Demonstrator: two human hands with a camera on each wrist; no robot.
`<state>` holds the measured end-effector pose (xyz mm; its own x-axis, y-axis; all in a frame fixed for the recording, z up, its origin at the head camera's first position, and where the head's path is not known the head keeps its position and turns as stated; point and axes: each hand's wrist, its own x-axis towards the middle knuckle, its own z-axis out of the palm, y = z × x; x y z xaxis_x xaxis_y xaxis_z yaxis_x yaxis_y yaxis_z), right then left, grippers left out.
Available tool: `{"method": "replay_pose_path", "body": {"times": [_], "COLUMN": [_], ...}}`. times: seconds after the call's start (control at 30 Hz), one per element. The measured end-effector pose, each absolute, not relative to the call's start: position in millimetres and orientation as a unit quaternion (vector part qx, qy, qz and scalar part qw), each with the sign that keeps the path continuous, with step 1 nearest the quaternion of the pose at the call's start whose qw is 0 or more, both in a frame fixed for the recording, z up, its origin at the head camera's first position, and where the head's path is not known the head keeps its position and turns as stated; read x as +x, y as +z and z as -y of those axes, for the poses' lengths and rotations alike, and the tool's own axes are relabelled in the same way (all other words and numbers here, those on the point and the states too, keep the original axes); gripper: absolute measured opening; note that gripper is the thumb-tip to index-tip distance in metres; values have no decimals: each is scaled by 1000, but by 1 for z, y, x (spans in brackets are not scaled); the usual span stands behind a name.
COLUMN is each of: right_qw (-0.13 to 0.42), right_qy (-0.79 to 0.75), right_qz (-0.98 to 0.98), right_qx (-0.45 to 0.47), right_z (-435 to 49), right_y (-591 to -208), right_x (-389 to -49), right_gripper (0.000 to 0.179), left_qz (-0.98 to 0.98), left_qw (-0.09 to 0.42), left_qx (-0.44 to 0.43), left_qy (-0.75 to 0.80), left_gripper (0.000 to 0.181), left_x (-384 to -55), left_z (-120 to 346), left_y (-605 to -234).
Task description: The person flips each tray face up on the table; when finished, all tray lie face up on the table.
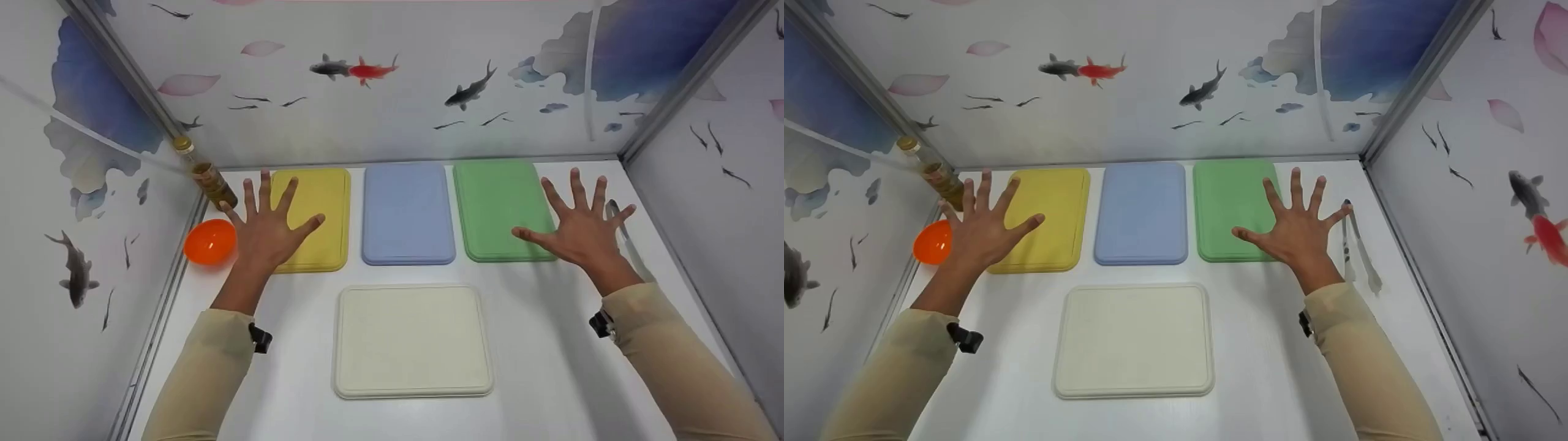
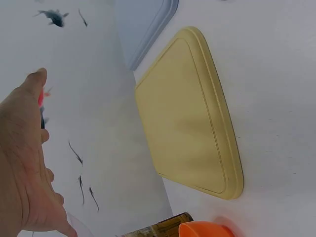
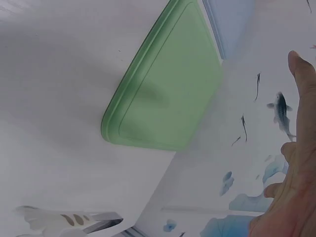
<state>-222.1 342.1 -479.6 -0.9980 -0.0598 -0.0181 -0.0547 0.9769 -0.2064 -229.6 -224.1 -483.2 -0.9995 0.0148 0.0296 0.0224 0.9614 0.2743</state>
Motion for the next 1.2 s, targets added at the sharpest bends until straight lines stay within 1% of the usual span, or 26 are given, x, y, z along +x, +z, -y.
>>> {"method": "replay_pose_path", "body": {"times": [0.6, 0.83, 1.2], "right_qw": [22, 33, 41], "right_qy": [-110, -109, -96], "right_qz": [-993, -992, -990], "right_qx": [-43, -63, -99], "right_z": [-324, -309, -279], "right_y": [-476, -482, -496], "right_x": [-218, -216, -205], "right_gripper": [120, 123, 123], "left_qz": [989, 989, 989], "left_qw": [14, 5, -15], "left_qx": [-10, -14, -25], "left_qy": [-144, -145, -147], "left_gripper": [101, 96, 97], "left_x": [-216, -209, -195], "left_z": [219, 213, 201], "left_y": [-490, -495, -510]}}
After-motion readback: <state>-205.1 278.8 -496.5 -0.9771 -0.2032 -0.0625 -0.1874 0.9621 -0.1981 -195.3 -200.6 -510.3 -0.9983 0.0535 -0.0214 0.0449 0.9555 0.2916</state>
